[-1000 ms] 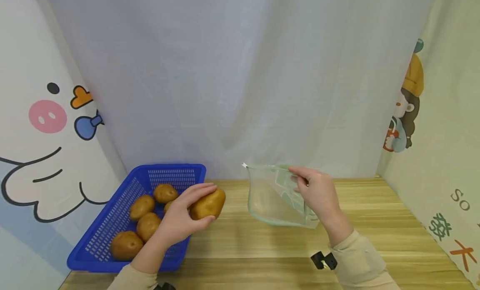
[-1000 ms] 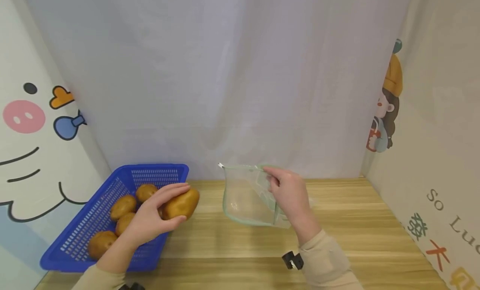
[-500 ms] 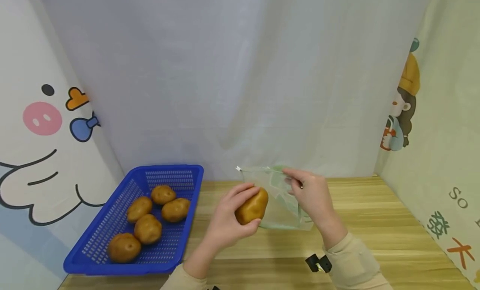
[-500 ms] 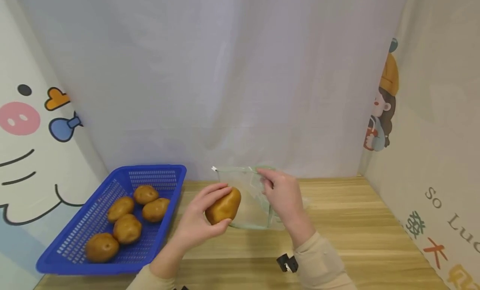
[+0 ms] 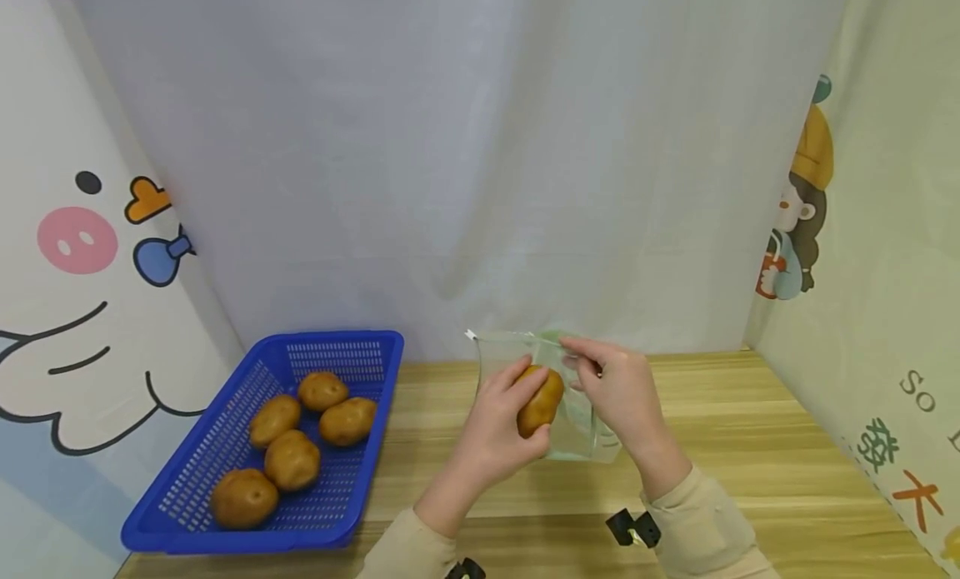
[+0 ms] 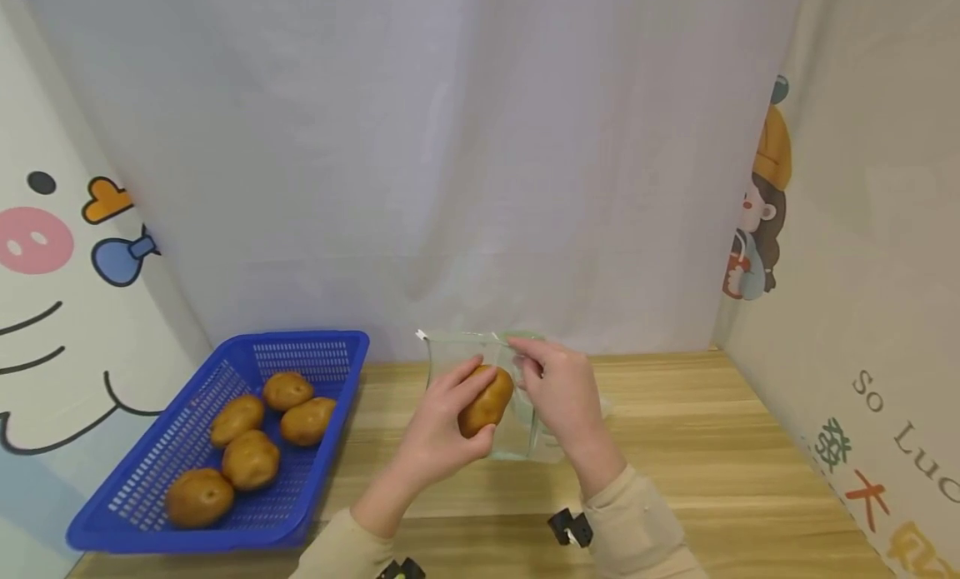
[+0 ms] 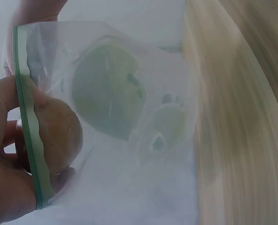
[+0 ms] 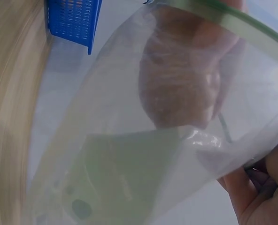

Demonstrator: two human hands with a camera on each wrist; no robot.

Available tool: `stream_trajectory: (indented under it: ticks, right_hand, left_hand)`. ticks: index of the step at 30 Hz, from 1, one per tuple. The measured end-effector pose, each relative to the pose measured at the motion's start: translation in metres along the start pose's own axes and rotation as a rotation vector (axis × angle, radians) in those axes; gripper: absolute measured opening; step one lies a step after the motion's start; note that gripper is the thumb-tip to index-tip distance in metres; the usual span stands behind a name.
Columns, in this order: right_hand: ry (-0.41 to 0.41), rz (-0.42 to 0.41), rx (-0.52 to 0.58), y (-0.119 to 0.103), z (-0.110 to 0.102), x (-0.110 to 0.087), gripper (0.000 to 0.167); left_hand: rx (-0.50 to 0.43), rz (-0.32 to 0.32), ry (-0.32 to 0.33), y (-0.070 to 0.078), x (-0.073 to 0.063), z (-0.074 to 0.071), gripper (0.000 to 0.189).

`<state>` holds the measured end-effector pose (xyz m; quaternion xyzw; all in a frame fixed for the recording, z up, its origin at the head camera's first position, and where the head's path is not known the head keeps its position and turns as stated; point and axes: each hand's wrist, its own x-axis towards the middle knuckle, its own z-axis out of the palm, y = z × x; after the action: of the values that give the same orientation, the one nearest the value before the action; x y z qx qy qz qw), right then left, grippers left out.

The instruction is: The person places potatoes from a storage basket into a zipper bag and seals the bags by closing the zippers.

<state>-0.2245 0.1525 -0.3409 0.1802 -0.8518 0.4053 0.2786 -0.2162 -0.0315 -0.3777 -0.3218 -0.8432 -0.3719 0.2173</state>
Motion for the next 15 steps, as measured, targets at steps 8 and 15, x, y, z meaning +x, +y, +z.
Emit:
stream_trajectory:
  ticks: [8,15]
  right_hand:
    - [0.022,0.026,-0.006,-0.0014,-0.0031,0.0012,0.026]
    - [0.037,0.022,0.001,-0.0028,-0.0044,0.0035,0.026]
  left_hand:
    - [0.062,0.026,-0.035,-0.0053,0.0017,0.0015,0.060]
    - [0.074,0.120,0.026,-0.0059,0.0013,0.0016,0.055]
